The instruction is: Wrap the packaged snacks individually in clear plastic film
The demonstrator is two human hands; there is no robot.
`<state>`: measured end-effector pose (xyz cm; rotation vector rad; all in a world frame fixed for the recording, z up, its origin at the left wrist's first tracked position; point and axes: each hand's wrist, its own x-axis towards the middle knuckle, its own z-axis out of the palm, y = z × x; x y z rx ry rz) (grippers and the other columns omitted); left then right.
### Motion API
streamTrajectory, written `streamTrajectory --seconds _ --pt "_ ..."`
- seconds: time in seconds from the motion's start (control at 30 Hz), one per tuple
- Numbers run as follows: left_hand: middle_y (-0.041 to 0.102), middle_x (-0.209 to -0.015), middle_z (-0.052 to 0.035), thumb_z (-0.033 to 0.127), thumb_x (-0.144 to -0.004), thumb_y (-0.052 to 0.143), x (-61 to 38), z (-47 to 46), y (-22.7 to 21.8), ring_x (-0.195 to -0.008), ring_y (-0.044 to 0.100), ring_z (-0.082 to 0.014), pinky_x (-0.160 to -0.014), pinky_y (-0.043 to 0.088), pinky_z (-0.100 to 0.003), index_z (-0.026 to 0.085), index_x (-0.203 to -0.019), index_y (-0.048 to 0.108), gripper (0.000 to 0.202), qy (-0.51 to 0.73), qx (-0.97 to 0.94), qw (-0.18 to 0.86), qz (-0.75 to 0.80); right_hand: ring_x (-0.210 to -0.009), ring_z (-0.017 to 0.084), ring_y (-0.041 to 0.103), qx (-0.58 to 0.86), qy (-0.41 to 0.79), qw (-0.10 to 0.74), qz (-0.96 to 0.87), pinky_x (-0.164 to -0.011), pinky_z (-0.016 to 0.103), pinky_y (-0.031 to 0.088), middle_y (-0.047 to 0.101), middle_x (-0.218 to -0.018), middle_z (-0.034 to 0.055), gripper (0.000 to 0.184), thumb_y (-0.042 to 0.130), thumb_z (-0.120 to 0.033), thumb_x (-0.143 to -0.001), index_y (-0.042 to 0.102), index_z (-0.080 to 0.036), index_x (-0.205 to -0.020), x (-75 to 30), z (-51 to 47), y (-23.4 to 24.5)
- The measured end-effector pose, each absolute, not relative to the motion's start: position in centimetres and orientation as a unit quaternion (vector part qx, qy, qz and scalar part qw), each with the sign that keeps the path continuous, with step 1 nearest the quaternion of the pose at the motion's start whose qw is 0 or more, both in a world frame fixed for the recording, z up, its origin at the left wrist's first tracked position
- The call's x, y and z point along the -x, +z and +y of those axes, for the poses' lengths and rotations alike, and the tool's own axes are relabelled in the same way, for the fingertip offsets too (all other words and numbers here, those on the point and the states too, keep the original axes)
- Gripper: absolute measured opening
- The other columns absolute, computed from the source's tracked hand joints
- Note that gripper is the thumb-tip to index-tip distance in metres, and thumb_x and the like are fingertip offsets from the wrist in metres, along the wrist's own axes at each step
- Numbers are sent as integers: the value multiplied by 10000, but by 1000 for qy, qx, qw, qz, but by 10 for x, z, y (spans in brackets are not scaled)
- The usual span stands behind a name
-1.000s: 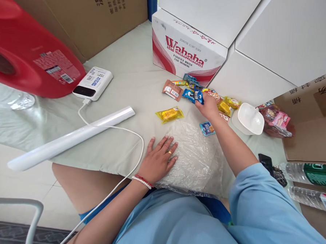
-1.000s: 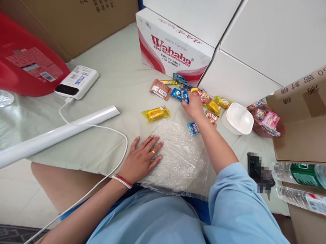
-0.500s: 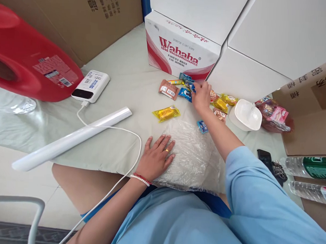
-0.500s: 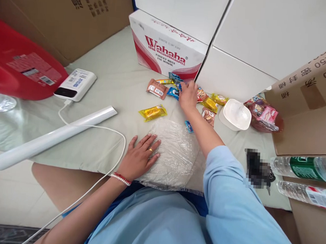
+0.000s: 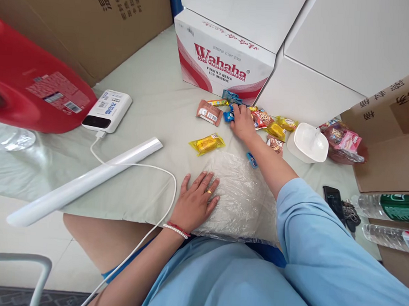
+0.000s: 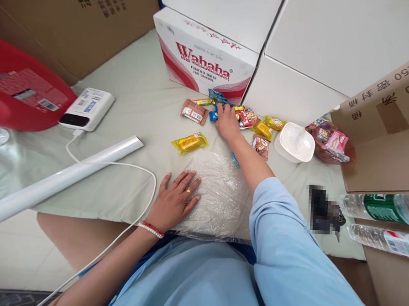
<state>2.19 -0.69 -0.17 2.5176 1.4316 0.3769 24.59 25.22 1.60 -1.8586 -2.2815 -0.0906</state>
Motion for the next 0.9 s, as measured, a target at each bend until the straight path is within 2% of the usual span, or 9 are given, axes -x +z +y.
streamTrajectory --seconds 0.17,0.3,0.37,0.43,0.57,0.63,0.7,0.8,0.9 --pt "469 -1634 -88 437 -1068 432 -22 -7 -2 -1536 397 -309 -1272 197 -648 260 -1506 553 488 125 -857 110 487 -1279 349 523 607 19 202 -768 -1129 517 408 580 -1418 204 582 543 -178 -877 522 -109 -1455 -257 227 32" --pt "464 -1638 -95 427 -1063 442 -22 -7 -3 -1537 396 -309 -1276 187 -646 260 -1508 552 488 134 -855 111 489 -1136 284 638 599 201 326 -704 -1015 438 506 703 -1253 119 478 631 -316 -854 645 -179 -1312 -287 168 58" --pt "470 -1634 -97 425 -1058 451 -22 -7 -4 -1537 396 -311 -1276 187 -648 264 -1507 553 488 137 -855 111 487 -977 242 678 584 361 316 -655 -867 372 549 744 -1109 74 421 650 -424 -866 703 -196 -1216 -304 129 69" --pt "477 -1629 -98 422 -1054 458 -22 -7 -4 -1537 396 -314 -1275 188 -649 273 -1501 558 482 138 -856 108 486 -816 197 668 572 486 268 -604 -743 310 538 750 -977 41 402 682 -492 -848 746 -192 -1107 -316 91 74" --pt "482 -1625 -109 416 -1057 445 -22 -7 -5 -1533 400 -319 -1271 187 -656 258 -1499 561 484 134 -859 97 484 -716 156 629 525 599 175 -579 -681 266 501 739 -883 15 422 693 -520 -851 765 -165 -1068 -315 38 62" --pt "482 -1624 -118 417 -1060 432 -23 -7 -5 -1531 402 -319 -1269 185 -658 250 -1500 560 488 133 -860 91 483 -733 160 628 515 581 145 -614 -694 268 498 739 -877 10 426 644 -519 -896 762 -169 -1106 -307 27 51" --pt "486 -1620 -123 418 -1062 424 -23 -7 -4 -1527 407 -318 -1267 187 -656 254 -1501 561 488 130 -861 89 484 -817 183 649 532 489 143 -676 -768 294 512 745 -927 24 396 592 -491 -948 763 -184 -1129 -300 22 43" --pt "490 -1618 -122 420 -1064 414 -25 -7 -3 -1527 408 -315 -1266 192 -650 260 -1502 559 488 126 -859 91 488 -1076 253 644 565 297 154 -754 -1000 404 483 731 -1149 98 346 556 -415 -993 762 -197 -1166 -297 17 40" --pt "486 -1621 -117 425 -1062 415 -25 -7 -3 -1530 403 -313 -1271 178 -645 276 -1505 555 488 129 -856 96 491 -1209 301 586 598 187 156 -764 -1105 497 424 685 -1287 137 366 525 -408 -1021 727 -222 -1262 -295 6 44"
